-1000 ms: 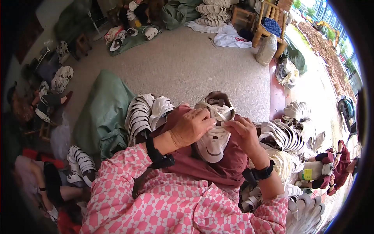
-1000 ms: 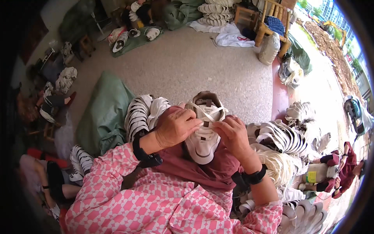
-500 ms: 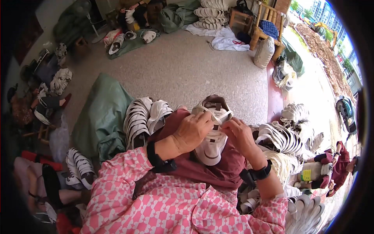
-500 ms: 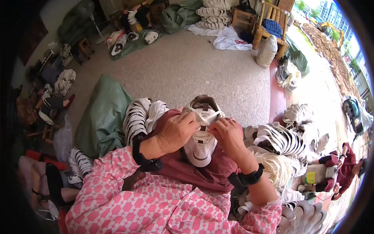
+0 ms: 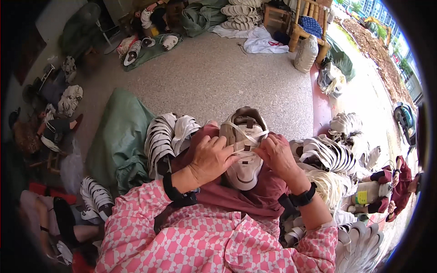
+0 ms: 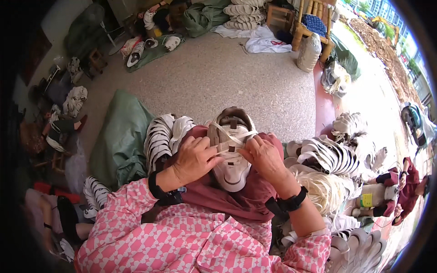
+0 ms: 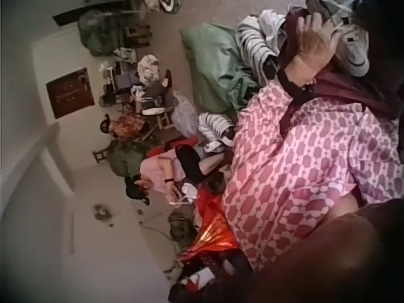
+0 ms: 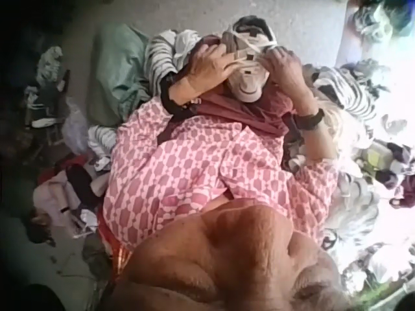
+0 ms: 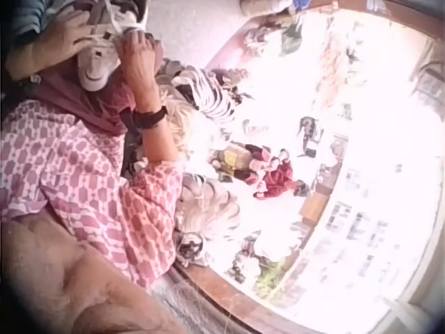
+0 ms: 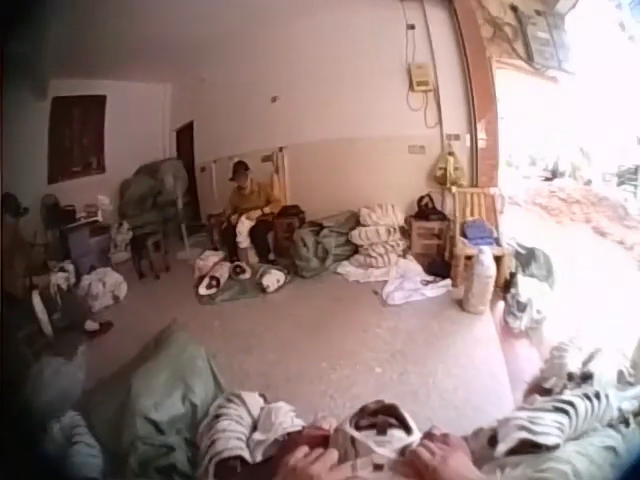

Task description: The recorder is inserting a shoelace into the eyelets of a beige shoe.

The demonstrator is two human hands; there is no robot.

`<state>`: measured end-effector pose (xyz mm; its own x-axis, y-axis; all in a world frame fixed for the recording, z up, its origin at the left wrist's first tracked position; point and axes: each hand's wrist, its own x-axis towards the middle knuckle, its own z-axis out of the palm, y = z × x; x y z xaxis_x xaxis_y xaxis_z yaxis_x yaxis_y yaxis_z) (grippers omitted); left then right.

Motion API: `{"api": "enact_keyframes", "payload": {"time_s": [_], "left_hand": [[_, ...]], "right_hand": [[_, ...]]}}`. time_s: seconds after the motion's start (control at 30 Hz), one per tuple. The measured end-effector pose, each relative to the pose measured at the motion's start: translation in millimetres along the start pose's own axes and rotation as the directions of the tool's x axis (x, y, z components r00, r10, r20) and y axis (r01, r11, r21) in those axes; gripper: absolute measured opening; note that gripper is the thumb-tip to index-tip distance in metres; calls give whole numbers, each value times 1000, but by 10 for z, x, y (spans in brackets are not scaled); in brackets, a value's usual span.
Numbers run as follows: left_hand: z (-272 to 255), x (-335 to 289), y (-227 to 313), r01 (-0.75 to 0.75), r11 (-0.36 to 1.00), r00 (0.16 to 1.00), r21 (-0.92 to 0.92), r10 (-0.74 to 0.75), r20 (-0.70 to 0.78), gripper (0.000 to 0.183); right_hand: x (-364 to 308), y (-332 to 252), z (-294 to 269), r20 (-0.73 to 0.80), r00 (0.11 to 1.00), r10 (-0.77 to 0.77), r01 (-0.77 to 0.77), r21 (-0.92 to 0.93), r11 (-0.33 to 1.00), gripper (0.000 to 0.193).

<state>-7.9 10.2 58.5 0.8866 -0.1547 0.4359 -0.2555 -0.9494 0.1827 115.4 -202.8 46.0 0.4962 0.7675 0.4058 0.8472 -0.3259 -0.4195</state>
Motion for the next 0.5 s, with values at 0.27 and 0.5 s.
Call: {"api": "enact_keyframes", "payload": {"time_s": [0.27, 0.5], "left_hand": [[-55, 120, -65, -54, 965, 992, -256, 22, -127, 23], [-13, 514, -136, -273, 957, 943, -93, 247, -224, 25]], "right_hand": [[-102, -277, 89, -133, 991, 1, -31, -223, 974, 28], [-138, -181, -61, 278, 786, 552, -530, 763, 370, 21]]}}
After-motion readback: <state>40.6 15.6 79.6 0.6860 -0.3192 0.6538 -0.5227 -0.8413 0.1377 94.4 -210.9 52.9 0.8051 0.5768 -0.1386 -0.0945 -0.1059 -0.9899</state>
